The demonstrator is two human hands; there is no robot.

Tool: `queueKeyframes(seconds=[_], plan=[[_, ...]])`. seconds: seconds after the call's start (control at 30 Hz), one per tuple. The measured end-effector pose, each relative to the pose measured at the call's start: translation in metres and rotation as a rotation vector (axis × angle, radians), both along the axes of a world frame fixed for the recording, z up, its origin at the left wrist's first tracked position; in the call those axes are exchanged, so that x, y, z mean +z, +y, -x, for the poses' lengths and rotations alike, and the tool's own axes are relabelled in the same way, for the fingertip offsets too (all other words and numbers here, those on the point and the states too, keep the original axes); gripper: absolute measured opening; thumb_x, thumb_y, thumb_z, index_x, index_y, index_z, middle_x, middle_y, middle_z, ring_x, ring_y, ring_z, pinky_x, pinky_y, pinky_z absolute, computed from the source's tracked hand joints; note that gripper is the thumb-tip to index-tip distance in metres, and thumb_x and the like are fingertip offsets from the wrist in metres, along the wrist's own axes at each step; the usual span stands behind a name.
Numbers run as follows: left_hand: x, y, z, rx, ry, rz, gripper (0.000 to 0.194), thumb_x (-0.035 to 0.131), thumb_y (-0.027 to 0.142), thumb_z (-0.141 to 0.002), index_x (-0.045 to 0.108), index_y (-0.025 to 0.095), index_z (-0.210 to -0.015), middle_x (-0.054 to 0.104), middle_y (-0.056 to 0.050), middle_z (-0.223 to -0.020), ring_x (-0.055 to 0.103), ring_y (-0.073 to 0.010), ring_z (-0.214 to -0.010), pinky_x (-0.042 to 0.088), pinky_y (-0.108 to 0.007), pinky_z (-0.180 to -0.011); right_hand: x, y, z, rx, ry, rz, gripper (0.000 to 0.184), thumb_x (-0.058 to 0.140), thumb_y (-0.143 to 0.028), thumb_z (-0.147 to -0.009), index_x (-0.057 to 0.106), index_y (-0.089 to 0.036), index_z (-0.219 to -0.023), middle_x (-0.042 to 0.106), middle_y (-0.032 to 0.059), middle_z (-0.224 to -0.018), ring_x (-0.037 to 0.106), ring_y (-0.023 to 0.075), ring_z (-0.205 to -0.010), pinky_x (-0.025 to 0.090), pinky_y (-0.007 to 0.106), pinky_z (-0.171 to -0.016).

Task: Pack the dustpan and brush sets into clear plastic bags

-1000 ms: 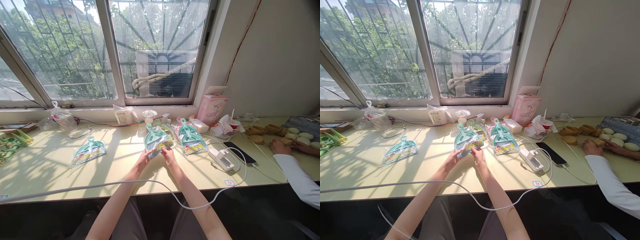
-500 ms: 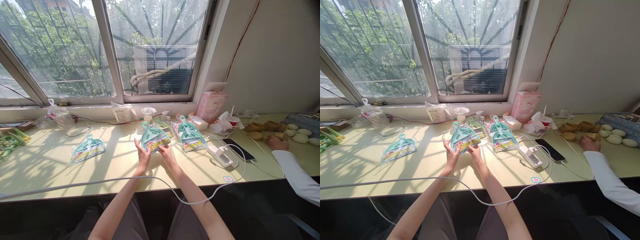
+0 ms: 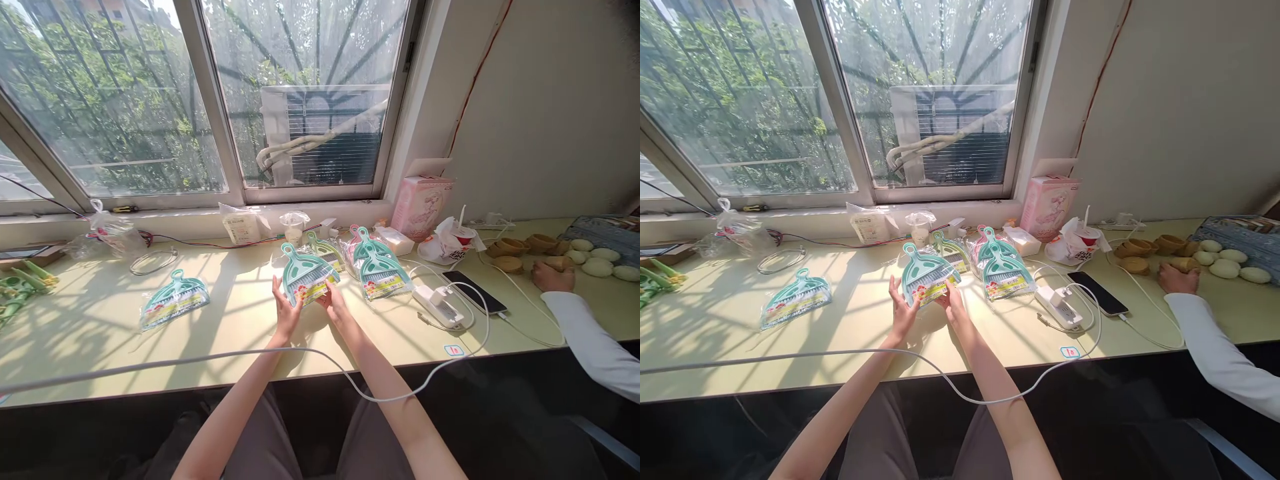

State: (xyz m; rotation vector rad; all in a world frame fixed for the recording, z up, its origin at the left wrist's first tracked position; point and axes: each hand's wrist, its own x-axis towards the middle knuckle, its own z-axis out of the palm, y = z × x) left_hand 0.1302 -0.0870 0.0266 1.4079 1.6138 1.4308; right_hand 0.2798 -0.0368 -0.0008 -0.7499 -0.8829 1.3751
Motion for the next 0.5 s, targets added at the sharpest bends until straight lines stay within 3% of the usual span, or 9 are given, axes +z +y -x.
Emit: queueKeyframes(seconds=[0.17,0.33,0.5], plan=[[-0.016,0.001,-0.005,-0.066,0.023,-0.078,0.113,0.082,0.012,-0.098,0.02,0.037,-0.189,0.032,-0.019,-0.197,0.039,-0.0385,-0.181,0.047,-0.063,-0.143,0.001,-0.017,-0.011,-0.025,-0.031,0.07,0.041,0.085,-0.063,-0.095,0.083,-0.037,-0.126,0.087,0.008,-0.131,0.078,0.0357,-0.14,0.068,0.056,-0.117],[-0.032,0.009,0.002,-0.029,0.046,-0.149,0.111,0.071,0.015,-0.105,0.005,0.041,-0.189,0.028,-0.015,-0.198,0.019,-0.0364,-0.188,0.03,-0.071,-0.15,0.003,-0.007,-0.007,-0.011,0.025,0.154,0.046,0.1,-0.063,-0.076,0.08,-0.032,-0.103,0.088,0.0105,-0.112,0.081,0.0418,-0.131,0.067,0.06,-0.114],[-0.04,0.012,0.006,0.007,0.004,-0.171,0.101,0.063,0.012,-0.103,0.012,0.023,-0.189,0.024,-0.023,-0.198,0.018,-0.0395,-0.188,0.024,-0.061,-0.154,-0.008,0.006,-0.004,0.066,-0.001,0.113,0.047,0.104,-0.053,-0.066,0.078,-0.03,-0.098,0.087,0.011,-0.104,0.081,0.0444,-0.13,0.065,0.062,-0.114]])
